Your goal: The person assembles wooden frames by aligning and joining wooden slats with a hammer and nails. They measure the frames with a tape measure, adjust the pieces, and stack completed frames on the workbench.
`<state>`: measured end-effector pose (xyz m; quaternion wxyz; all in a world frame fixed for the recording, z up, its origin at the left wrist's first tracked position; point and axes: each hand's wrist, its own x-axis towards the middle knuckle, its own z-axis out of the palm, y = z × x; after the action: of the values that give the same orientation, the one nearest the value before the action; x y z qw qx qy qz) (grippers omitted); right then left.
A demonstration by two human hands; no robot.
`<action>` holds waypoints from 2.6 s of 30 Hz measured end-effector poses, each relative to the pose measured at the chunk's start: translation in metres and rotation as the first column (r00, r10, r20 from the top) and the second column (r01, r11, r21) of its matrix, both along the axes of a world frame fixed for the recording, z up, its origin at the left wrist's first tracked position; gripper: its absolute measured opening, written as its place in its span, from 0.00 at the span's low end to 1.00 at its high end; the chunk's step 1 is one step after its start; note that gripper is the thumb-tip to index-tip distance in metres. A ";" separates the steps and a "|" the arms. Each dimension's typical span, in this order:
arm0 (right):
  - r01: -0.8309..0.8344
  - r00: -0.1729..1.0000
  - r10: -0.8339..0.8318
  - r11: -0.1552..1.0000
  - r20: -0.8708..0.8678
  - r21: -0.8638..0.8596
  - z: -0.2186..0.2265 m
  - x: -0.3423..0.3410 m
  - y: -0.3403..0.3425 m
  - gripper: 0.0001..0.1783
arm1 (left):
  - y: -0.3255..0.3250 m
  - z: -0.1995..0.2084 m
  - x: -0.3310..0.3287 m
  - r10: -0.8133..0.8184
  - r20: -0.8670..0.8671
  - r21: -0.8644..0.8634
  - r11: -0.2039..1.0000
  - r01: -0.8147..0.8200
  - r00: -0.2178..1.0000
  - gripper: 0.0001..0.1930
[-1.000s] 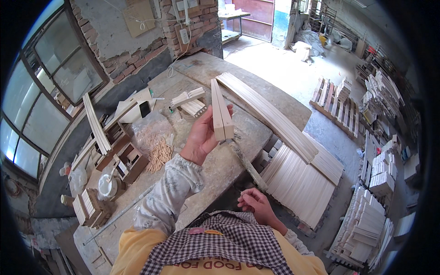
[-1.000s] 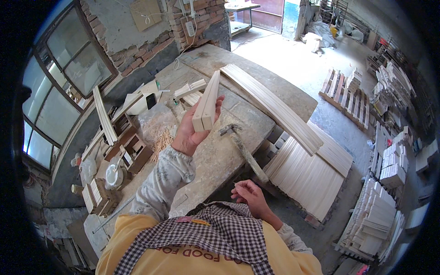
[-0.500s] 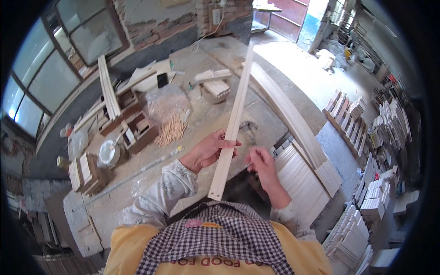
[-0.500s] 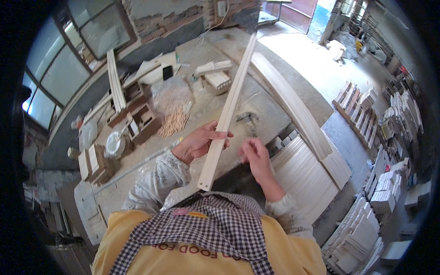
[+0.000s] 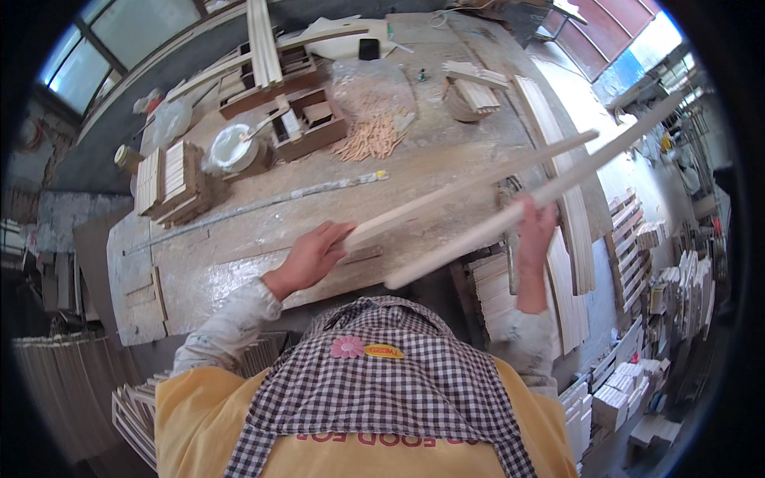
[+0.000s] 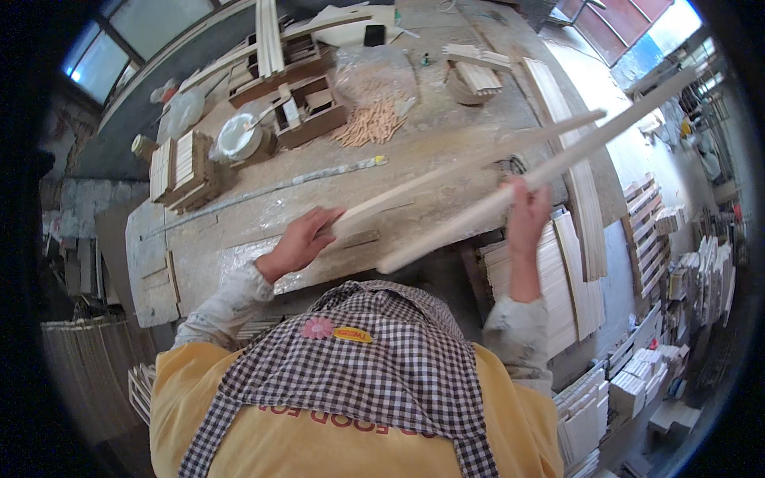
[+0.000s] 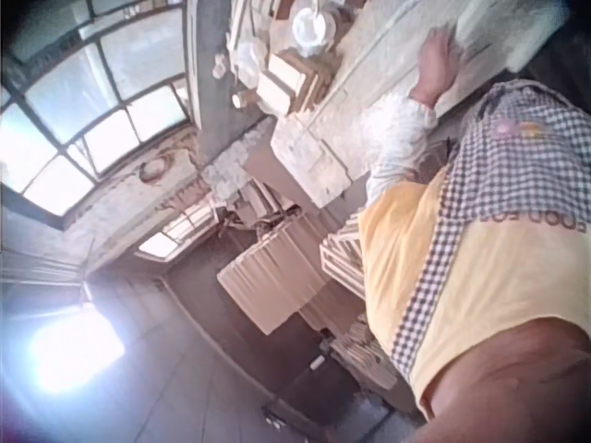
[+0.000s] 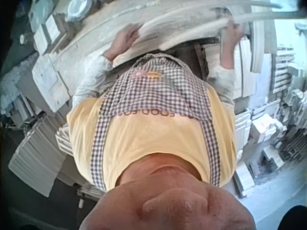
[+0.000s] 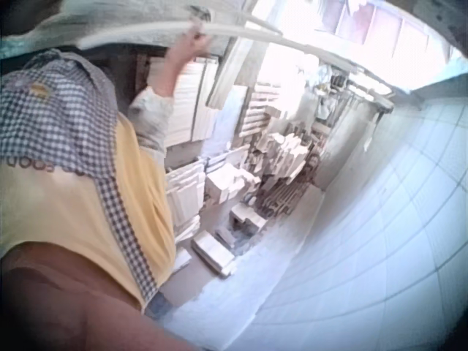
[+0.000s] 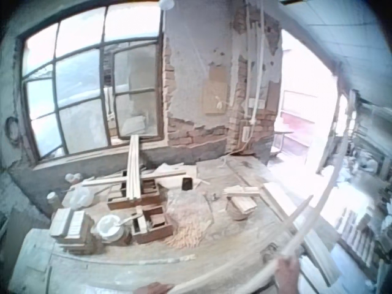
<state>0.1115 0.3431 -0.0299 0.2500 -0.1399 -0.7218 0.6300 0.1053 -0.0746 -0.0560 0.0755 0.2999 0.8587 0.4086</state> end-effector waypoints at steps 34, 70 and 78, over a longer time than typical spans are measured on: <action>-0.745 0.335 0.739 -0.172 0.584 0.644 -0.101 -0.022 -0.171 0.19 | -0.055 -0.119 0.085 0.138 -0.212 -0.281 0.940 -0.196 0.967 0.35; -0.096 0.937 -0.272 0.399 0.218 0.912 -0.151 0.020 -0.016 0.34 | -0.078 -0.125 -0.068 0.077 -0.367 -0.264 0.947 -0.183 0.927 0.23; -0.101 0.674 -0.544 0.603 0.501 0.791 -0.167 0.011 0.092 0.34 | -0.051 -0.117 -0.029 0.087 -0.264 -0.295 0.941 -0.167 0.960 0.28</action>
<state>0.1224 0.4353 -0.1971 0.0735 -0.3453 -0.9282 0.1172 0.0765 -0.1253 -0.1735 -0.0120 0.2760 0.9332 0.2299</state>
